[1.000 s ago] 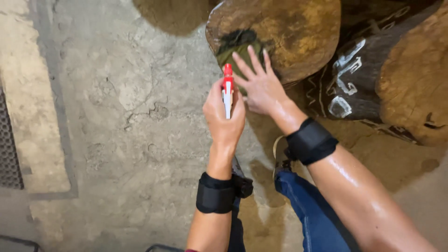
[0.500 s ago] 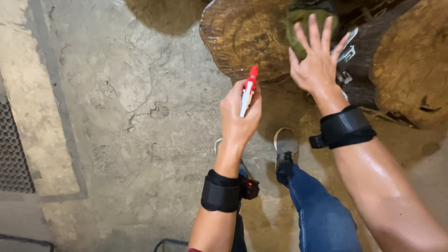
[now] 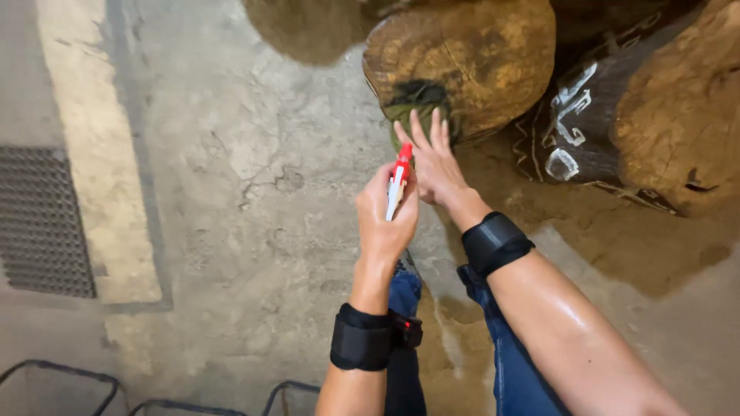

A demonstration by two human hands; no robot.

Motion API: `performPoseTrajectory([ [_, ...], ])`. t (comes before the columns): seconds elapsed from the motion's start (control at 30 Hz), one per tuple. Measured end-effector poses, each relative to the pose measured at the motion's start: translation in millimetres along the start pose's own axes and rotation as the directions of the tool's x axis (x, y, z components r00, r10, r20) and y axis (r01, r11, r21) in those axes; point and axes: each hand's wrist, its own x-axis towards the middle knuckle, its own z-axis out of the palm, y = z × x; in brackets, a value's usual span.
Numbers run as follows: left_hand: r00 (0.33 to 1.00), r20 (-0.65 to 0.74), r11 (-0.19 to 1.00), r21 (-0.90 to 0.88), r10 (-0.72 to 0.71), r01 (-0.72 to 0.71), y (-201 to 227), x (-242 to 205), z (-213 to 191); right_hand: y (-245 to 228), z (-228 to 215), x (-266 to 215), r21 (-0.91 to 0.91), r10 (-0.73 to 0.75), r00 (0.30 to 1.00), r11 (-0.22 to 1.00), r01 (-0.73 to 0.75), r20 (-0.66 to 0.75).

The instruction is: The person wipes multiple wooden furniture pieces with a green cloth. They clean a round log stool, a square table with white geometric patterns, and a small wooden block, moving between items and wiping different surfaces.

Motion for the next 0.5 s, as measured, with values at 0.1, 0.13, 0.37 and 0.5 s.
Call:
performPoseTrajectory([
  [0.1,0.998,-0.008,0.998,0.028,-0.061,0.061,37,-5,-24,-24,-28,0,0.862,0.242,0.970,0.486,-0.141,0.022],
  [0.13,0.999,-0.019,0.999,0.025,-0.046,0.047,47,-10,-32,-29,-39,-7,0.860,0.232,0.973,0.494,-0.124,0.007],
  [0.37,0.983,0.089,0.987,-0.016,0.160,-0.159,162,-47,-103,-91,-178,-93,0.988,0.174,0.981,0.136,0.066,-0.089],
  [0.5,0.928,0.154,0.940,-0.014,0.339,-0.341,236,-65,-148,-122,-268,-153,0.985,0.054,0.998,0.169,0.016,-0.025],
])
